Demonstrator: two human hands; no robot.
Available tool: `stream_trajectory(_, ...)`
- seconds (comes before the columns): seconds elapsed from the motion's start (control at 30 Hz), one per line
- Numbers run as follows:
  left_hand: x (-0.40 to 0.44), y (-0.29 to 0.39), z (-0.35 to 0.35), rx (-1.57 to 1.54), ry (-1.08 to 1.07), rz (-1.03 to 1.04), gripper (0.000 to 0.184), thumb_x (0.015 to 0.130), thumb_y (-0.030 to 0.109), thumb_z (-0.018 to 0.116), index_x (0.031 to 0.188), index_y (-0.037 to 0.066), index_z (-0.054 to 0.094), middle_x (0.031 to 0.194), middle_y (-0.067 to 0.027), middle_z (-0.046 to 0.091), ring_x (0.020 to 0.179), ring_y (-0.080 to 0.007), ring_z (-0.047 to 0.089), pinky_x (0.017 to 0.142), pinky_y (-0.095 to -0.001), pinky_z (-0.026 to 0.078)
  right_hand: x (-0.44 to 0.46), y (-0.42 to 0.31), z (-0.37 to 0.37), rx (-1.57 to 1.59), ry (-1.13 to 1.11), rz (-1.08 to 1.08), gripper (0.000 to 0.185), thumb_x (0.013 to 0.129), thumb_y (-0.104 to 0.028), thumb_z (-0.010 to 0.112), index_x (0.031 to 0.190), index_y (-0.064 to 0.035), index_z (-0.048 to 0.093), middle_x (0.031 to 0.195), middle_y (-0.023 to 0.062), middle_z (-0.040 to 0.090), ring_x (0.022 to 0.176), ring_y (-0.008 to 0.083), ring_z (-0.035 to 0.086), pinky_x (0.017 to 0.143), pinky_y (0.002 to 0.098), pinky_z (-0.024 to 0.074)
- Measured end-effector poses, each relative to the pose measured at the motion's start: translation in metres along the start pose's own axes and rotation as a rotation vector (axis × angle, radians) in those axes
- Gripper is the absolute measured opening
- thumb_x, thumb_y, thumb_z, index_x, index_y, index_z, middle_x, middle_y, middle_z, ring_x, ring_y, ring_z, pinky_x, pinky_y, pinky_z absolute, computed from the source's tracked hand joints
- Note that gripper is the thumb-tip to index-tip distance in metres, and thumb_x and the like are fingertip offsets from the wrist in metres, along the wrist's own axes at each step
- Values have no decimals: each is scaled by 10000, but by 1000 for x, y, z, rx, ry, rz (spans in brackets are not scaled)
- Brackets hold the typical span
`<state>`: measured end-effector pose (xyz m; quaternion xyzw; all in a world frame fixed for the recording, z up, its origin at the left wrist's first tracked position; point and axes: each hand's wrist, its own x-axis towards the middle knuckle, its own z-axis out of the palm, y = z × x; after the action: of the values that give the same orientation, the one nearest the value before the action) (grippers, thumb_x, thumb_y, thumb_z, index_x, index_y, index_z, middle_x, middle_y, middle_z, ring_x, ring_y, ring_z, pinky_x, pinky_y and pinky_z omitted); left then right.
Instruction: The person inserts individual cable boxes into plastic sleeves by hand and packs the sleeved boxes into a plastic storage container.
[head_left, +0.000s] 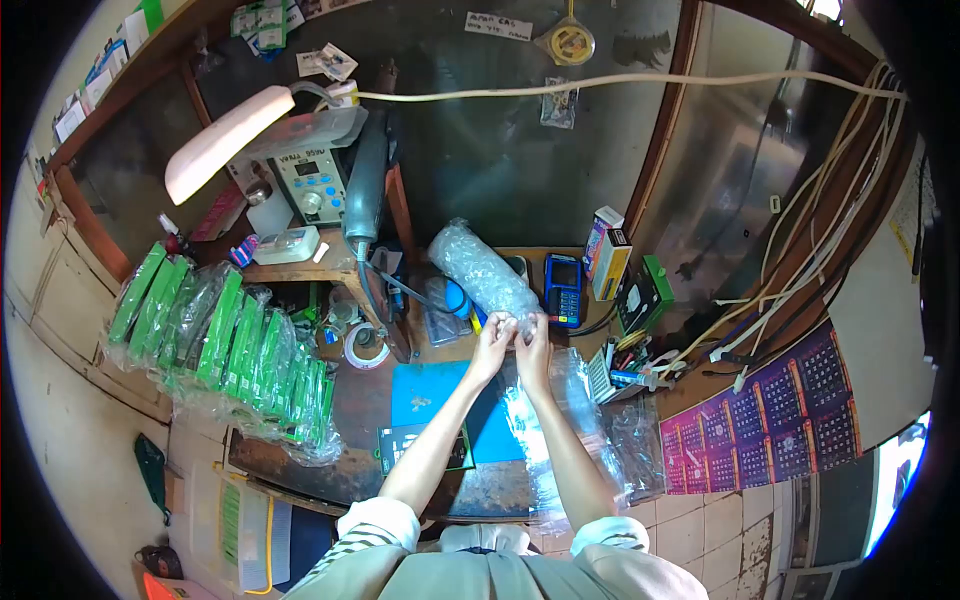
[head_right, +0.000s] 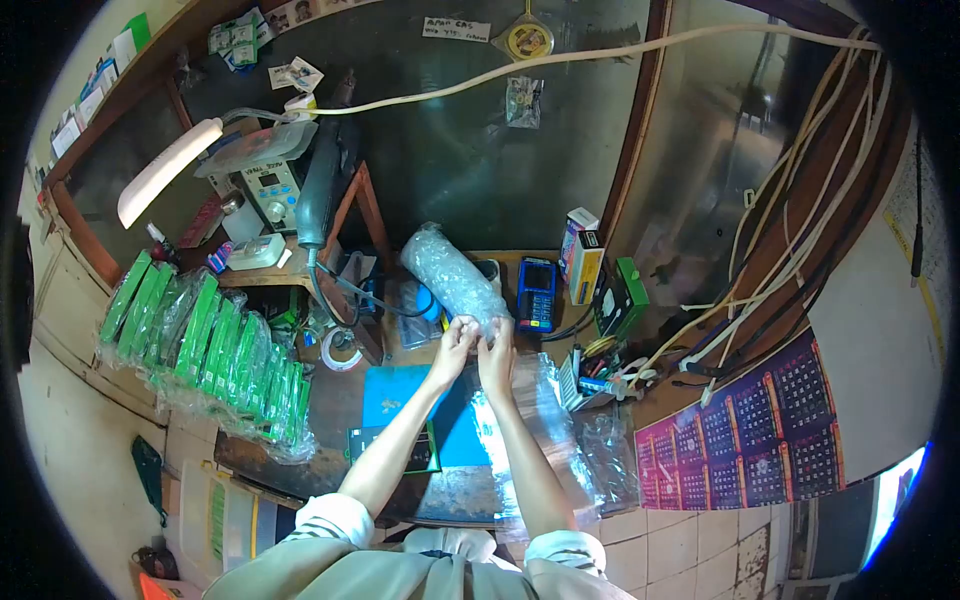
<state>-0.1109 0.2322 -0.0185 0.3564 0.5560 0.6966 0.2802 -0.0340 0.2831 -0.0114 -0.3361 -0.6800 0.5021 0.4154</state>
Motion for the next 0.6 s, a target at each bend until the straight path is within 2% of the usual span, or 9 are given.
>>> stream_trajectory(0.03, 0, 2, 0, -35, -10, 4, 152, 914, 175, 447, 952, 31, 476, 800, 23, 488, 769, -45, 452, 715, -189, 375, -1, -3, 0, 2, -2, 0, 358, 731, 21, 577, 1062, 22, 442, 1113, 189, 464, 1049, 302, 472, 854, 374, 371)
stream_trajectory(0.1, -2, 3, -3, -74, -14, 5, 159, 903, 158, 469, 990, 27, 493, 829, 22, 516, 803, -44, 474, 740, -190, 382, -1, -7, -4, -494, 135, -456, 235, 695, 15, 592, 917, 29, 516, 932, 185, 505, 830, 335, 544, 719, 385, 427)
stream_trajectory(0.17, -5, 7, -6, -44, -60, -1, 172, 901, 226, 478, 975, 73, 506, 827, 33, 502, 765, -36, 453, 677, -184, 383, 3, 4, 2, -424, 162, -537, 142, 684, 14, 582, 816, 42, 539, 847, 163, 498, 674, 328, 539, 612, 392, 433)
stream_trajectory(0.27, -6, 6, -9, -89, -4, -8, 151, 907, 155, 458, 984, 37, 511, 853, 5, 536, 782, -45, 487, 706, -196, 408, -4, -7, 1, -182, -146, -54, 165, 724, 46, 539, 888, 38, 528, 1023, 167, 483, 884, 276, 565, 685, 298, 465)
stream_trajectory(0.3, -6, 8, -10, -83, 25, 9, 150, 908, 154, 454, 979, 37, 515, 854, 1, 540, 769, -45, 492, 683, -196, 419, -6, -5, 5, -184, -151, -55, 165, 724, 46, 539, 888, 38, 528, 1023, 167, 483, 884, 276, 565, 685, 298, 465)
stream_trajectory(0.37, -6, 13, -13, -103, 60, -4, 145, 909, 151, 449, 976, 42, 519, 848, -5, 549, 750, -44, 502, 644, -197, 433, -13, 11, 15, 518, -78, 67, 265, 742, 63, 506, 1001, 7, 496, 1078, 125, 498, 964, 202, 549, 757, 288, 468)
stream_trajectory(0.43, -8, 15, -17, -123, -6, -8, 147, 910, 150, 446, 972, 40, 522, 828, -5, 549, 743, -38, 499, 619, -193, 433, -13, 20, 16, 406, -150, 23, 358, 747, 81, 446, 1092, -15, 451, 1099, 85, 486, 982, 155, 521, 832, 285, 433)
stream_trajectory(0.53, -11, 11, -17, -53, -4, 20, 159, 909, 155, 448, 936, 28, 540, 833, -9, 557, 770, -53, 494, 692, -205, 414, -6, 27, 24, 489, -433, 69, 526, 736, 127, 327, 1256, 48, 341, 1268, 176, 397, 1227, 236, 340, 1022, 309, 239)
stream_trajectory(0.6, -14, 8, -18, 19, -12, 104, 187, 909, 205, 455, 946, 55, 560, 853, 17, 544, 813, -45, 464, 745, -198, 365, -1, 24, 28, 370, -462, 109, 523, 731, 124, 334, 1247, 47, 359, 1264, 172, 405, 1225, 235, 343, 1019, 308, 245)
